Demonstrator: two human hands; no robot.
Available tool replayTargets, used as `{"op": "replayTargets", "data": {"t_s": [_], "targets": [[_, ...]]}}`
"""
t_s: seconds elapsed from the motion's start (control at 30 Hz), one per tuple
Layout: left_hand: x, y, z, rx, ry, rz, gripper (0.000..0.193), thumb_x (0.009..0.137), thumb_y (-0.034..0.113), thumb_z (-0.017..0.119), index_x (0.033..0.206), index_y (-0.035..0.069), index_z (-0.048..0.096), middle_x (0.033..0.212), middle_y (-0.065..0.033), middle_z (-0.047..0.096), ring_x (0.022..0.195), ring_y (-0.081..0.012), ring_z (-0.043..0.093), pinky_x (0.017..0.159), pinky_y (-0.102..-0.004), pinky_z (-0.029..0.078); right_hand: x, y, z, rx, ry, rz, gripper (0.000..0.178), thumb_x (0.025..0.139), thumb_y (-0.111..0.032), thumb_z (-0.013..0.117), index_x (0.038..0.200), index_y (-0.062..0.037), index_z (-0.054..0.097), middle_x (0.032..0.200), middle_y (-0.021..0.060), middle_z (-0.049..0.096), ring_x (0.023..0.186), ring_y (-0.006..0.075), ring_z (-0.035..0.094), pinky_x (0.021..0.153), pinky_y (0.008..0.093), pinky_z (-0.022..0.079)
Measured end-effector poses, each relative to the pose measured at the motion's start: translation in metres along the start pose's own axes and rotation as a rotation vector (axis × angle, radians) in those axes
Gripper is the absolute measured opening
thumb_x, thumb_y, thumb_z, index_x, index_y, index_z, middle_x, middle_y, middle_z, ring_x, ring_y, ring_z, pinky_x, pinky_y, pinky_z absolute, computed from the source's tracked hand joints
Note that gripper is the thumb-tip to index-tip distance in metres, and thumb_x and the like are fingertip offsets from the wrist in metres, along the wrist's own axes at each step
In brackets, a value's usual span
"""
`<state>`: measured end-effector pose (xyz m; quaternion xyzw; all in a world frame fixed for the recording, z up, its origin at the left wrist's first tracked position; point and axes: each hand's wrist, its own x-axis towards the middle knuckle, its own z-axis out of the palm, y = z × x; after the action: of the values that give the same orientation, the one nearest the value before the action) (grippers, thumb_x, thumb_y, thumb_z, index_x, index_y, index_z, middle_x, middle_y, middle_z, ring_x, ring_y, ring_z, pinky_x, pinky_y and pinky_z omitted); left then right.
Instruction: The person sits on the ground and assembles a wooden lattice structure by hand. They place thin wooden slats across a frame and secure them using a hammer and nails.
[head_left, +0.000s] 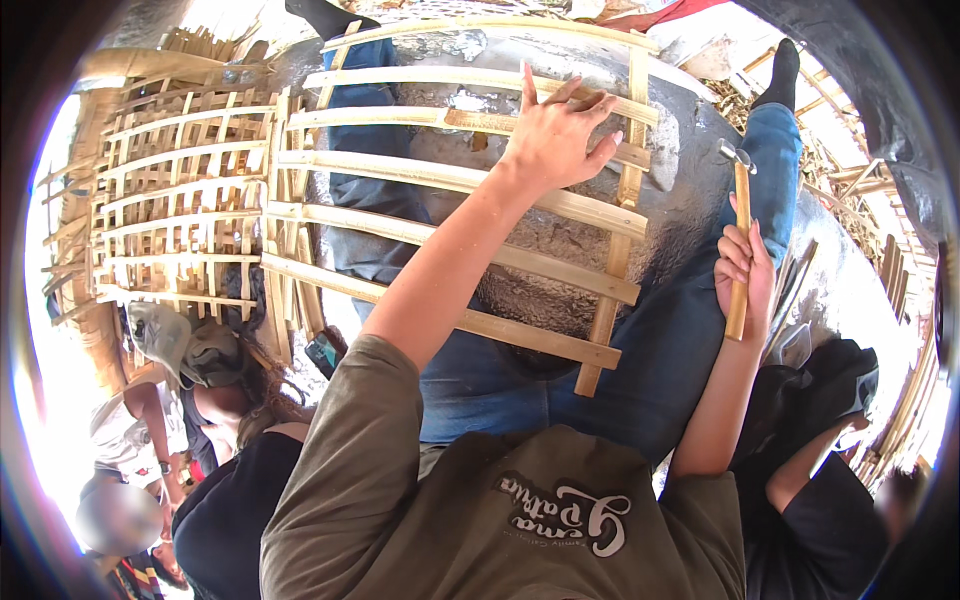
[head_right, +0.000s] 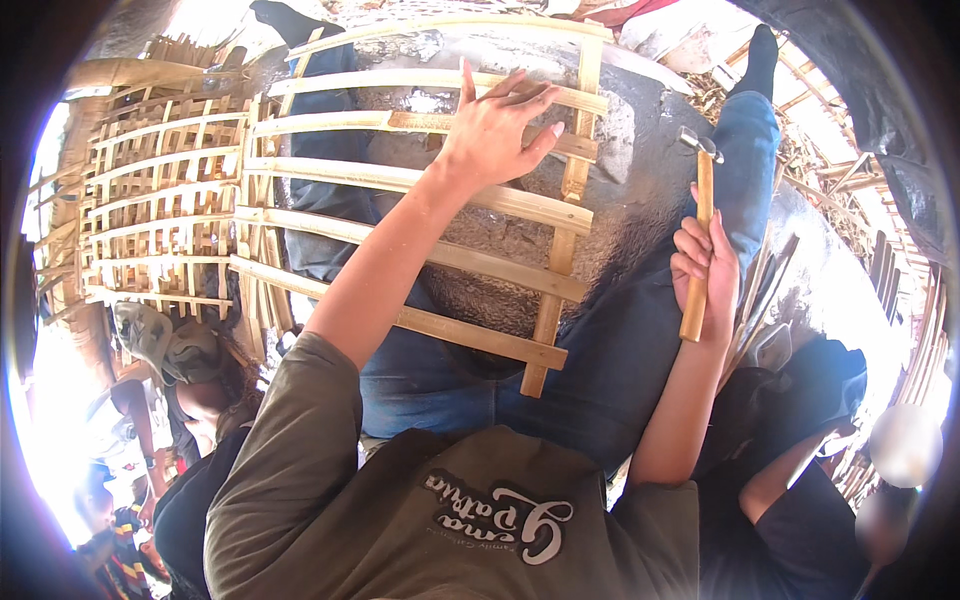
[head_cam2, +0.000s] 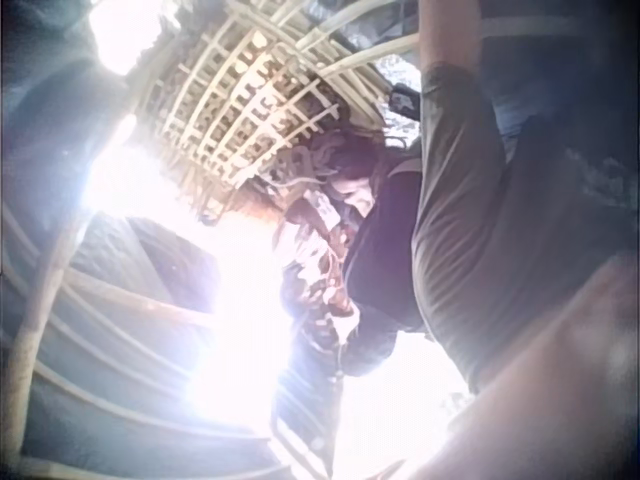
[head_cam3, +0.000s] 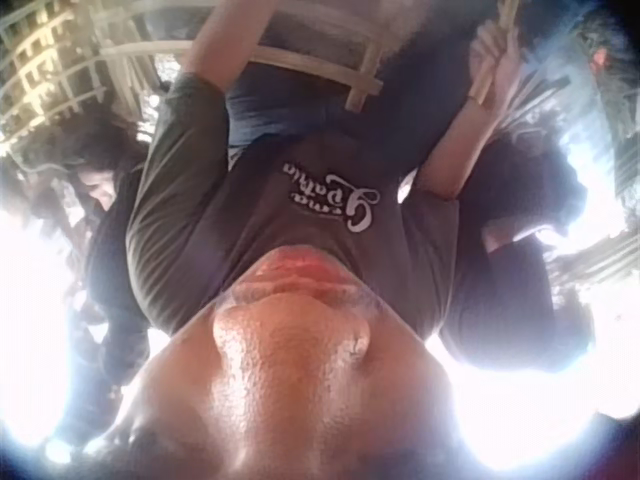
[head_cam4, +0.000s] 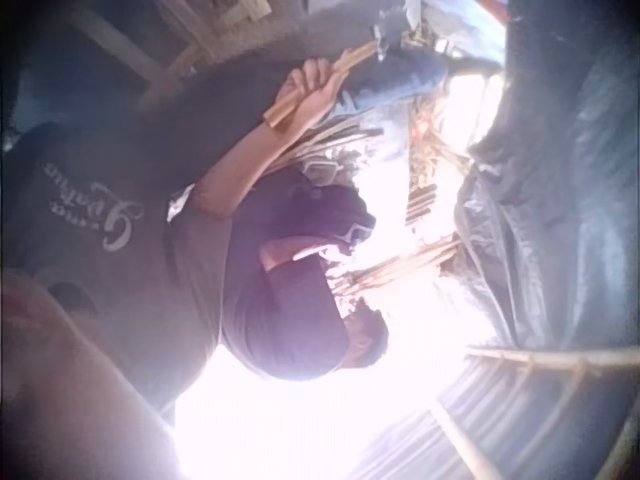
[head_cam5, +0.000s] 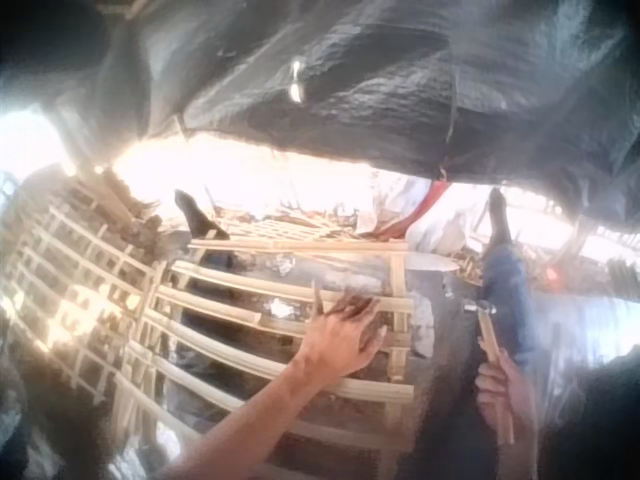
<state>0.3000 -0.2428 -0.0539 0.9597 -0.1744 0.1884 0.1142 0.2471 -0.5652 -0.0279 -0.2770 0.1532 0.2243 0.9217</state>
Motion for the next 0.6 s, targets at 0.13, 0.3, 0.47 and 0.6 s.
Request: {"op": "replayTargets", "data": {"t_s": [0.13,0.3,0.47,0.6], "targets": [[-0.005,-0.001,0.002,0.031,-0.024,0.027,0.051,0.098,0.051,0.052,0.141,0.024,0.056,0.143,0.0018,0.057,0.141,-0.0285,0.043,0.111,-0.0799,0.008,0.002,-0.001,-0.005,0.026,-0.072,0.020,0.046,0.109,-0.023,0.044,0.149,-0.0036,0.034,0.076,-0.0036,0.034,0.060,0.0020,0.034,0.048,0.0151,0.034],[-0.005,0.000,0.006,0.073,-0.063,0.027,0.054,0.100,0.056,0.045,0.146,0.028,0.050,0.153,0.0034,0.047,0.147,-0.0291,0.033,0.110,-0.0804,0.008,0.003,0.000,-0.009,0.041,-0.070,0.027,0.046,0.108,-0.024,0.045,0.148,-0.0036,0.036,0.076,-0.0038,0.035,0.061,0.0020,0.035,0.048,0.0157,0.034],[-0.002,0.004,0.007,0.050,-0.084,-0.017,0.059,0.101,0.057,0.042,0.150,0.025,0.044,0.151,0.0046,0.049,0.147,-0.0258,0.035,0.116,-0.0741,0.007,0.003,-0.002,-0.012,0.048,-0.073,0.042,0.043,0.108,-0.025,0.045,0.146,-0.0047,0.039,0.075,-0.0042,0.035,0.061,0.0018,0.035,0.049,0.0157,0.034],[-0.002,0.001,0.004,0.085,-0.085,-0.002,0.060,0.100,0.055,0.046,0.151,0.023,0.042,0.148,0.0027,0.052,0.146,-0.0244,0.037,0.115,-0.0745,0.006,0.006,-0.003,-0.012,0.021,-0.089,0.052,0.043,0.108,-0.026,0.046,0.146,-0.0058,0.040,0.076,-0.0046,0.035,0.062,0.0018,0.034,0.050,0.0152,0.033]]}}
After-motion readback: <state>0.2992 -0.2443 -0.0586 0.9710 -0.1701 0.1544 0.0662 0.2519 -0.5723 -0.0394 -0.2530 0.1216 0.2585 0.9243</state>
